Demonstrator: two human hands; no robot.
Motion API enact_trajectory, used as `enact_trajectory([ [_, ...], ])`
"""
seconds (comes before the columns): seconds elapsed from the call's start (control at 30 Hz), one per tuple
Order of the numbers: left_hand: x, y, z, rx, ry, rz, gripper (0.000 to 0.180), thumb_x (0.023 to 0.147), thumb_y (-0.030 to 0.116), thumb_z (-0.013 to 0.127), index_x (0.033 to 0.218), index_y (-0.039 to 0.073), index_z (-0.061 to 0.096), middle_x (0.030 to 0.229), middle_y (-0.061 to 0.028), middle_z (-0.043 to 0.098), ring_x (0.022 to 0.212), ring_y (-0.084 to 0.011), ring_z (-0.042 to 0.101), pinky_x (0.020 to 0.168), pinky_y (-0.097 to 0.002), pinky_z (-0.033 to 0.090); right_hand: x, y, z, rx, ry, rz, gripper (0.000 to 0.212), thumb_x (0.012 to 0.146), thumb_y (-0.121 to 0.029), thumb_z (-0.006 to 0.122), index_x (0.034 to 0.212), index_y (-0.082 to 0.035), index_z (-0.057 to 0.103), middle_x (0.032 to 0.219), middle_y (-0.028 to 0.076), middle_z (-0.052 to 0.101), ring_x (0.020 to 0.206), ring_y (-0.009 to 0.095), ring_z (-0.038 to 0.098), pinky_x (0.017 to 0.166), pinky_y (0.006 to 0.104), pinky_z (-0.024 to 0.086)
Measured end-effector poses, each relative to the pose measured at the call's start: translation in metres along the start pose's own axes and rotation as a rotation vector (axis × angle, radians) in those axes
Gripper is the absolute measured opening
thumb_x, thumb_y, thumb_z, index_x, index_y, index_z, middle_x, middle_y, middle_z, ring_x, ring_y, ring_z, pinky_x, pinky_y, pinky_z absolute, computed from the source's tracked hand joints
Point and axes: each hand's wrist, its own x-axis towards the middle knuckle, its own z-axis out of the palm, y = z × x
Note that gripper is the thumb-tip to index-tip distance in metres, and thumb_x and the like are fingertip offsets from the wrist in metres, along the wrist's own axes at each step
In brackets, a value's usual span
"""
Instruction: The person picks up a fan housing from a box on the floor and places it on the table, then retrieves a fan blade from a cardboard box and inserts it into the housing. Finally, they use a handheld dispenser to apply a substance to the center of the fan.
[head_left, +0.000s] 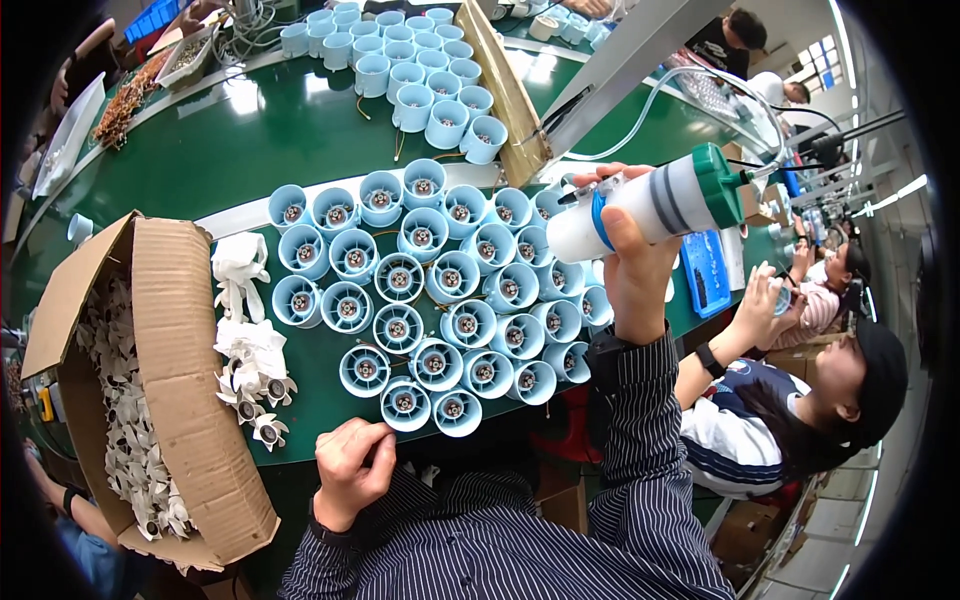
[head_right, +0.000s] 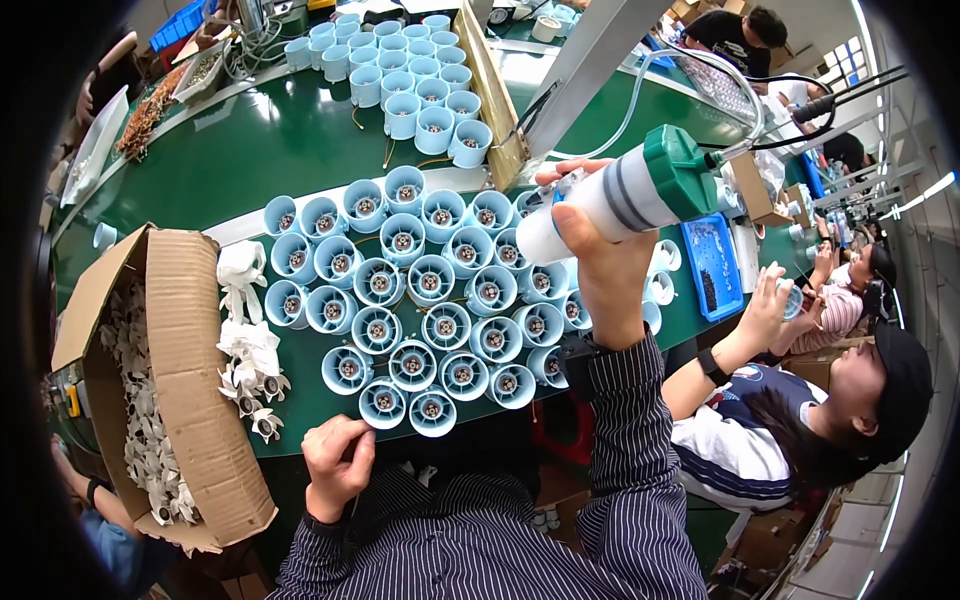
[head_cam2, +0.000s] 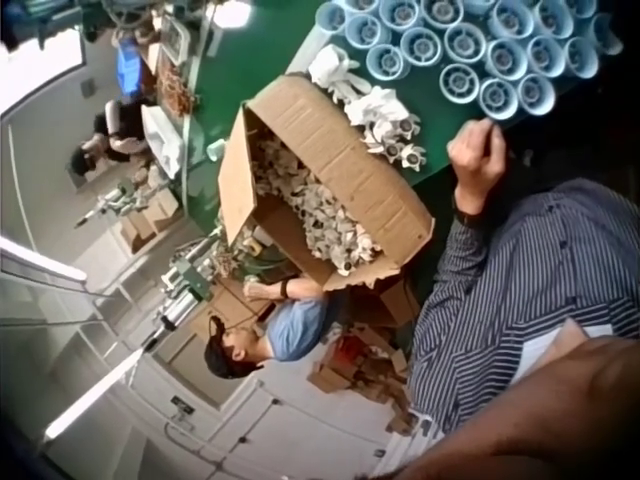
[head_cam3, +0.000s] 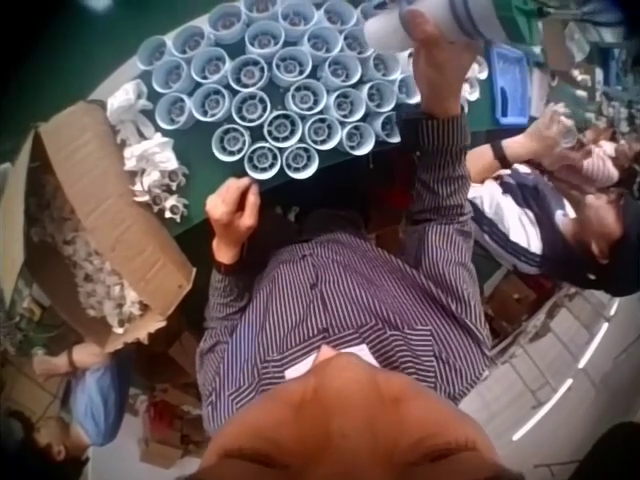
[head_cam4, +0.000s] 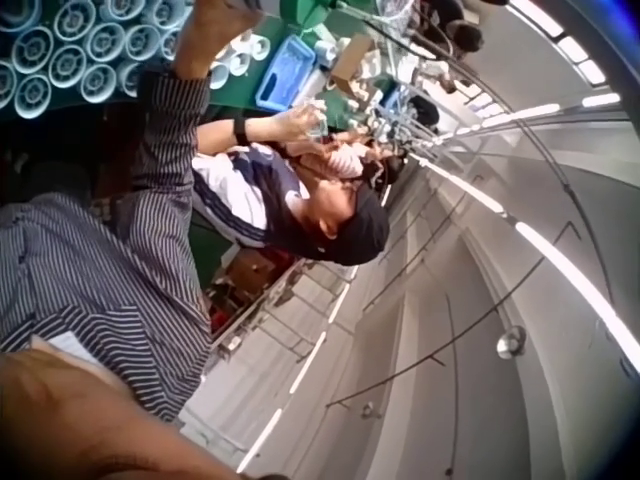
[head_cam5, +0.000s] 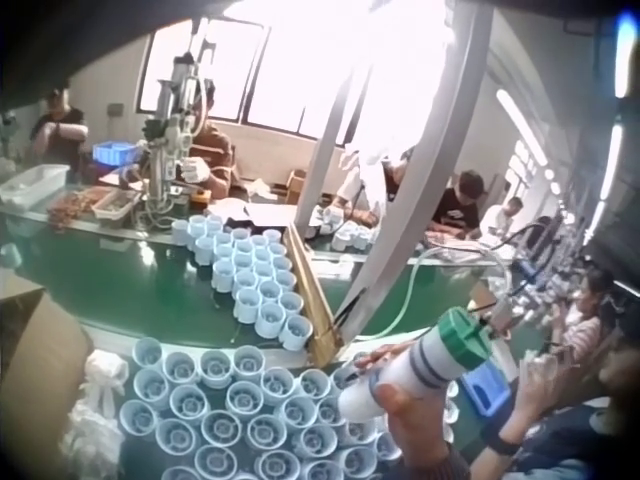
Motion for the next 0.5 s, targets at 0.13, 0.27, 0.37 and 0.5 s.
enact_trajectory([
  [0.13, 0.0, 0.001, 0.001, 0.006, 0.001, -0.008, 0.01, 0.078, -0.005, 0.073, 0.086, 0.0, 0.069, 0.062, -0.008, 0.058, 0.049, -0.0219, 0.056, 0.049, -0.0338, 0.042, 0.001, 0.012, 0.001, -0.002, 0.005, 0.014, 0.045, 0.092, -0.016, 0.081, 0.13, -0.002, 0.06, 0.124, 0.015, 0.068, 0.117, 0.031, 0.071, 0.11, 0.0492, 0.053],
  [0.27, 0.001, 0.001, 0.0, 0.009, 0.0, -0.018, 0.011, 0.078, -0.006, 0.073, 0.086, 0.0, 0.069, 0.061, -0.0081, 0.057, 0.049, -0.0222, 0.057, 0.049, -0.034, 0.042, 0.001, 0.019, -0.001, 0.003, 0.001, 0.025, 0.045, 0.092, -0.016, 0.081, 0.129, -0.001, 0.06, 0.123, 0.015, 0.068, 0.117, 0.029, 0.071, 0.11, 0.0477, 0.053],
  [0.37, 0.002, 0.001, 0.0, 0.01, -0.004, -0.02, 0.011, 0.078, -0.006, 0.073, 0.087, 0.0, 0.069, 0.061, -0.0082, 0.057, 0.049, -0.0224, 0.057, 0.049, -0.034, 0.043, 0.001, 0.021, -0.001, -0.004, 0.007, 0.038, 0.044, 0.092, -0.016, 0.081, 0.128, -0.001, 0.06, 0.122, 0.015, 0.068, 0.117, 0.028, 0.071, 0.11, 0.047, 0.053],
  [0.5, 0.002, 0.001, -0.001, 0.018, -0.005, -0.021, 0.011, 0.078, -0.006, 0.073, 0.087, 0.0, 0.069, 0.061, -0.0085, 0.057, 0.049, -0.0227, 0.057, 0.049, -0.0343, 0.042, 0.002, 0.019, 0.001, -0.021, 0.017, 0.044, 0.044, 0.092, -0.016, 0.081, 0.128, -0.001, 0.06, 0.122, 0.014, 0.068, 0.116, 0.028, 0.071, 0.109, 0.0466, 0.053],
])
